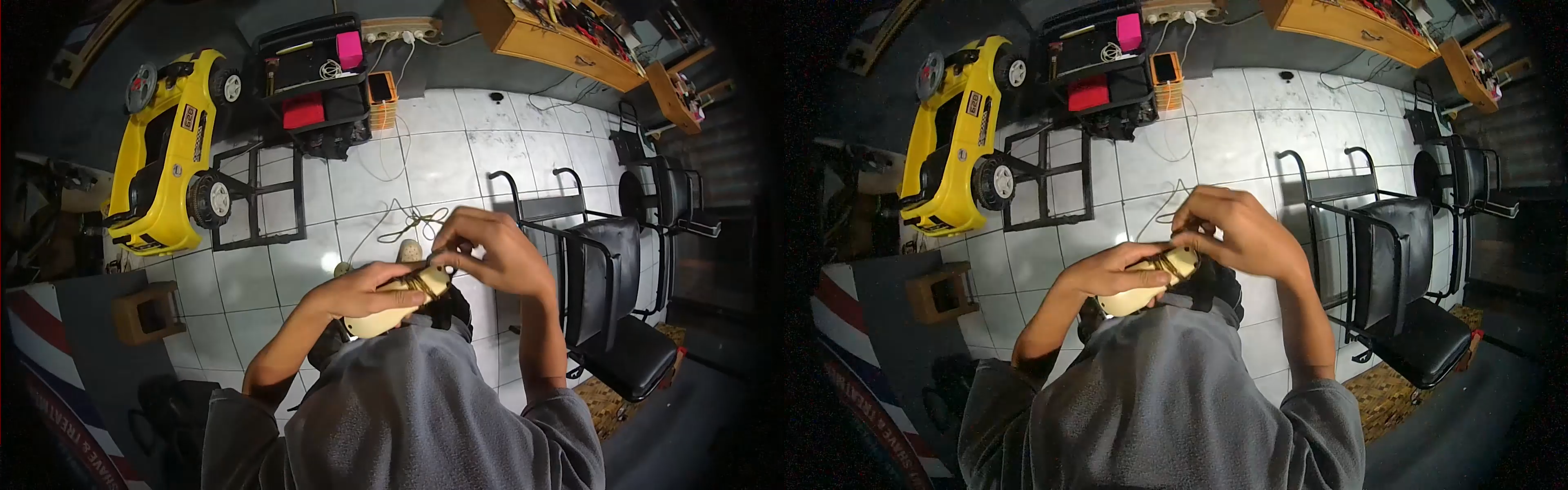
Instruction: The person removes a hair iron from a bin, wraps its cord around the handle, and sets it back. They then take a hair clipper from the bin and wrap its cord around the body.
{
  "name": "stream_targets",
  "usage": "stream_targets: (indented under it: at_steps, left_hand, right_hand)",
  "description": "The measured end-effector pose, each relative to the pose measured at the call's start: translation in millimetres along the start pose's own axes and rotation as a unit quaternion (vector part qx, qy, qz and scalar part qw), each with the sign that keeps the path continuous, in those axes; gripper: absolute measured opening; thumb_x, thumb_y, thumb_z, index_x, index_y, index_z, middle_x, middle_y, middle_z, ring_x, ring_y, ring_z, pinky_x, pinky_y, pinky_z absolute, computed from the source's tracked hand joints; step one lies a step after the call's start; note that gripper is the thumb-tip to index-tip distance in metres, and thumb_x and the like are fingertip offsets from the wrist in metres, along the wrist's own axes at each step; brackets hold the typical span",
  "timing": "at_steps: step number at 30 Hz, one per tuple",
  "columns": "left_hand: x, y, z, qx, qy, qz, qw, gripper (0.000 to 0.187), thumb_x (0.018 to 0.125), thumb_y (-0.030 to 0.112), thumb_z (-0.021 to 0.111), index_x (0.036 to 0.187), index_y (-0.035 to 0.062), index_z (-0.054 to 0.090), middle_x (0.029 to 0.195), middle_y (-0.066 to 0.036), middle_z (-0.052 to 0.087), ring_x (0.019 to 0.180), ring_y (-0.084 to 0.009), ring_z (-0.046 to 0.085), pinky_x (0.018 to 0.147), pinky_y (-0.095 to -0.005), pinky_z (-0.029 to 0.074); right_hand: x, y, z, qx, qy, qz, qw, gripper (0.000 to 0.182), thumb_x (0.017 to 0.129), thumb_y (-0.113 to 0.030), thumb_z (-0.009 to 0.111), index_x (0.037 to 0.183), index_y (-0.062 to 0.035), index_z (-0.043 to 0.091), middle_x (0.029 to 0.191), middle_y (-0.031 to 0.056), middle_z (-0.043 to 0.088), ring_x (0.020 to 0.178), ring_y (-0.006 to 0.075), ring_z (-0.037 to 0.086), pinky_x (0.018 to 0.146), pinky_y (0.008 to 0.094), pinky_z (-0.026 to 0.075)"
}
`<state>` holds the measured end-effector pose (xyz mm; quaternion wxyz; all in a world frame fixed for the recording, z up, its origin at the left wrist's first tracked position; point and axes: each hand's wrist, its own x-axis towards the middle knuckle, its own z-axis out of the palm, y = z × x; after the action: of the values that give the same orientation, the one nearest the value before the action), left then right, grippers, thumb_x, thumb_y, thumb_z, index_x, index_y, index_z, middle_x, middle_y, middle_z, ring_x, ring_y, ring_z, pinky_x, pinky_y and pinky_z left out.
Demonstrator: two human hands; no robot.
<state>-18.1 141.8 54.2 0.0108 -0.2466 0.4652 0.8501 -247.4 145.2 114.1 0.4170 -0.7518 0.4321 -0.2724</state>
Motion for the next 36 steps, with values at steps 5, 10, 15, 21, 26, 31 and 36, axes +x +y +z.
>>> stream_targets:
  at_steps: [5,10,15,21,26,31,36]
  left_hand:
    - [-4,-1,2,-0.019,0.149,0.103,0.983,0.045,0.092,0.029,0.064,0.126,0.0005,0.054,0.086,-0.001,0.062,0.074,-0.0068,0.057,0.065,-0.0223,0.048]
    - [-2,1,10,-0.001,0.240,0.183,0.953,0.054,0.090,0.025,0.067,0.135,0.0011,0.048,0.091,-0.001,0.063,0.078,-0.0061,0.057,0.069,-0.0218,0.048]
    - [2,0,7,-0.014,0.254,0.164,0.953,0.056,0.088,0.026,0.069,0.133,-0.0009,0.050,0.095,-0.002,0.065,0.084,-0.0065,0.058,0.076,-0.0215,0.047]
    - [4,-6,5,0.039,0.291,0.160,0.942,0.056,0.086,0.027,0.071,0.131,-0.0015,0.052,0.101,-0.005,0.067,0.089,-0.0071,0.058,0.080,-0.0219,0.047]
    - [7,-4,10,-0.022,0.236,0.140,0.961,0.055,0.087,0.027,0.071,0.132,0.0008,0.053,0.095,-0.003,0.067,0.084,-0.0040,0.057,0.075,-0.0195,0.046]
    - [-6,9,3,-0.142,0.230,0.113,0.956,0.026,0.095,0.020,0.055,0.108,-0.0034,0.056,0.084,-0.012,0.064,0.069,-0.0174,0.064,0.061,-0.0281,0.054]
    - [-23,9,-5,-0.184,0.181,0.143,0.955,0.029,0.096,0.024,0.056,0.107,-0.0026,0.057,0.083,-0.013,0.063,0.067,-0.0192,0.065,0.060,-0.0301,0.054]
  right_hand:
    - [-18,-32,2,-0.079,0.020,0.125,0.989,0.020,0.089,-0.017,0.063,0.084,0.0023,0.062,0.072,0.0138,0.062,0.063,0.0272,0.062,0.059,0.0353,0.049]
    - [-32,-15,11,-0.006,-0.047,0.218,0.975,0.029,0.097,-0.022,0.053,0.087,0.0031,0.065,0.068,0.0122,0.063,0.057,0.0235,0.061,0.057,0.0323,0.048]
    - [-43,0,31,0.154,0.095,0.178,0.967,0.021,0.094,-0.016,0.060,0.088,0.0037,0.066,0.068,0.0045,0.063,0.060,0.0086,0.057,0.056,0.0247,0.047]
    - [-46,9,34,0.178,0.123,0.220,0.951,0.023,0.089,-0.013,0.067,0.072,0.0006,0.060,0.061,-0.0007,0.053,0.057,0.0037,0.046,0.050,0.0216,0.037]
    - [-49,8,34,0.079,0.112,0.116,0.984,0.039,0.091,-0.019,0.064,0.062,-0.0027,0.045,0.056,-0.0021,0.042,0.055,0.0033,0.040,0.049,0.0231,0.033]
    - [-51,-3,18,0.200,0.008,0.223,0.954,0.029,0.099,-0.020,0.048,0.081,-0.0009,0.061,0.054,-0.0002,0.045,0.052,0.0072,0.041,0.048,0.0254,0.035]
    - [-57,11,12,0.192,-0.061,0.173,0.964,0.030,0.101,-0.020,0.044,0.092,0.0006,0.063,0.056,-0.0001,0.047,0.053,0.0080,0.042,0.050,0.0249,0.036]
